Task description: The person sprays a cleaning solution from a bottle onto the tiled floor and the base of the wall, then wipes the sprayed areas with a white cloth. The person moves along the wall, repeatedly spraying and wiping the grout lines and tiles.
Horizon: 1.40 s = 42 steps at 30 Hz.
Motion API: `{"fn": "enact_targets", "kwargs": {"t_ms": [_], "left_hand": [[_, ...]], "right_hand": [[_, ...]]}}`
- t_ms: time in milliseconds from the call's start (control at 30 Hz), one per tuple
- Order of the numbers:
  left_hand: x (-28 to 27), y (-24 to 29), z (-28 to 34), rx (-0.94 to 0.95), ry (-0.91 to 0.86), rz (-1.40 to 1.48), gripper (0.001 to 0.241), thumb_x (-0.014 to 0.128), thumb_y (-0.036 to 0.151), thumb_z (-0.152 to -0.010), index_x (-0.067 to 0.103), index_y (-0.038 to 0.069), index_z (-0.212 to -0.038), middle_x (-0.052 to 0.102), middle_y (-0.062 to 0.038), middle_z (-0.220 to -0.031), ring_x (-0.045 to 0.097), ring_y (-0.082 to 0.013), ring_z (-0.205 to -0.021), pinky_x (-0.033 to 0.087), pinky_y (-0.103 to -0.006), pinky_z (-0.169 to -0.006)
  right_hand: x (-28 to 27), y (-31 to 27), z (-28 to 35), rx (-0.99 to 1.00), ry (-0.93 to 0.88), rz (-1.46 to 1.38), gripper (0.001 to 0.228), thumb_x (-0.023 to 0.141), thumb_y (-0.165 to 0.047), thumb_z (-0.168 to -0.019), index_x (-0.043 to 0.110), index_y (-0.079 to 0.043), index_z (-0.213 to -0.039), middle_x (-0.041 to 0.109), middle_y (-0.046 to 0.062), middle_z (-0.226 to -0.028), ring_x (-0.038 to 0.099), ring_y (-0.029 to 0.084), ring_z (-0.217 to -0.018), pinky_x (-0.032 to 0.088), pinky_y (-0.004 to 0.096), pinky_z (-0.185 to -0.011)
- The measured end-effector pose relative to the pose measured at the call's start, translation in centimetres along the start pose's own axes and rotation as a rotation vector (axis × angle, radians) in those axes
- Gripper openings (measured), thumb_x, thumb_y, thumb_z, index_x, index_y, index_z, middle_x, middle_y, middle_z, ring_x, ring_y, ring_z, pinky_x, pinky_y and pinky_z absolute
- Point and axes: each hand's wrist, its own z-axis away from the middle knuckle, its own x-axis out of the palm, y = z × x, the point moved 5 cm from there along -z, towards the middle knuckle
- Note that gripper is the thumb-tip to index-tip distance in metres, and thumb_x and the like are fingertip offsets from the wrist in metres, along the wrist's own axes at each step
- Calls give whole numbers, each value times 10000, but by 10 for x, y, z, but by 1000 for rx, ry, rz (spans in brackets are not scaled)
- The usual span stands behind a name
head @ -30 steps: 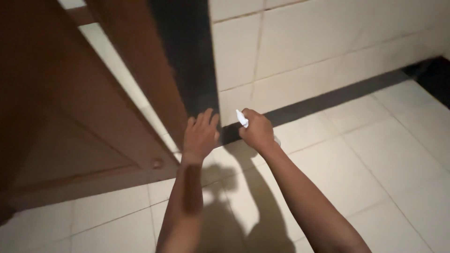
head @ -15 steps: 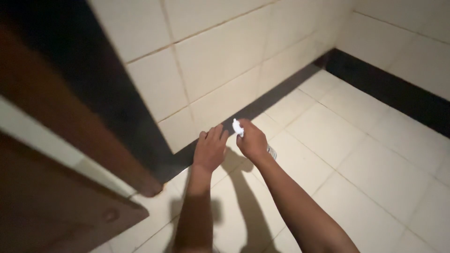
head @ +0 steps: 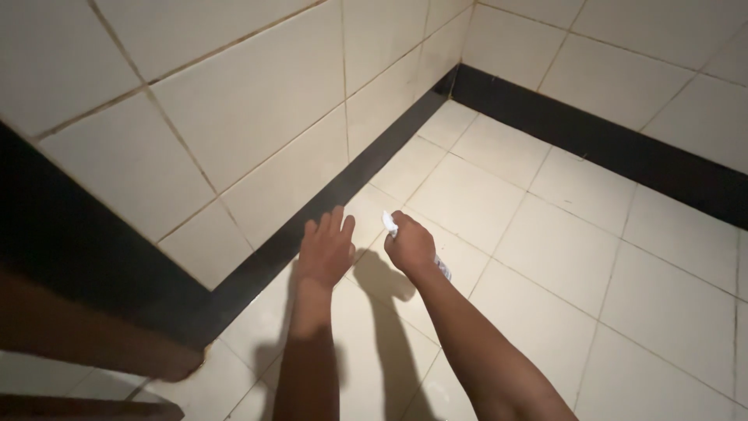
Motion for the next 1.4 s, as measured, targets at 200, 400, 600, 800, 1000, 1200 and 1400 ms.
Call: {"fn": "enact_targets", "kwargs": {"t_ms": [200,400,600,800,1000,1200,1400], "left_hand": [[10,6,-2,11,-32,0,363,738,291,-781,606,123,-1074,573,-75,-1209,570,-237,-1061,433,-441,-815],[39,13,-12,32,-105,-9,498,714,316,-804,577,111,-1237,539,-106,-1374,544,-245,-1182,444,-472,-918],[64,47,-32,45,-240,12,449,657,299,-927,556,81,-1306,513,-130,-1423,540,-238,-1210,438,-465,-997],[64,77,-40,73,-214,80,476,693,314,-881,571,91,-1282,515,-114,-1420,553,-232,-1204,455,-454,-975],[48,75,-30,-89,-404,384,478,686,282,-913,559,92,-1333,477,-138,-1467,556,-346,-1077,526,-432,-739],[14,61,-11,-79,-20,115,300,685,115,-734,736,125,-1029,697,-64,-1238,654,-255,-761,516,-369,-555],[-57,49,-74,40,265,116,205,671,50,-830,720,21,-1028,712,-183,-1149,689,-204,-908,544,-355,-708]], "right_hand": [[10,20,3,91,-54,5,297,618,-118,-893,668,-142,-1185,740,163,-1074,705,378,-991,554,480,-881],[3,39,9,16,-44,-19,503,645,-70,-843,595,-189,-1330,675,102,-1265,681,357,-1064,539,457,-916],[-31,57,5,-92,58,68,530,614,-11,-845,601,-190,-1343,670,73,-1310,685,328,-1091,553,441,-888],[-43,80,0,105,11,131,375,651,-89,-874,646,-159,-1242,734,118,-1104,719,325,-990,571,441,-884],[-47,78,8,151,57,-58,333,666,-103,-858,662,-157,-1186,745,141,-1050,711,365,-964,566,464,-842],[-69,68,4,133,177,-297,482,636,-60,-806,619,-175,-1273,727,170,-1059,703,381,-924,554,468,-786],[-139,24,-25,247,21,-137,167,662,-128,-909,699,-135,-1072,776,156,-955,732,360,-905,571,446,-789]]}}
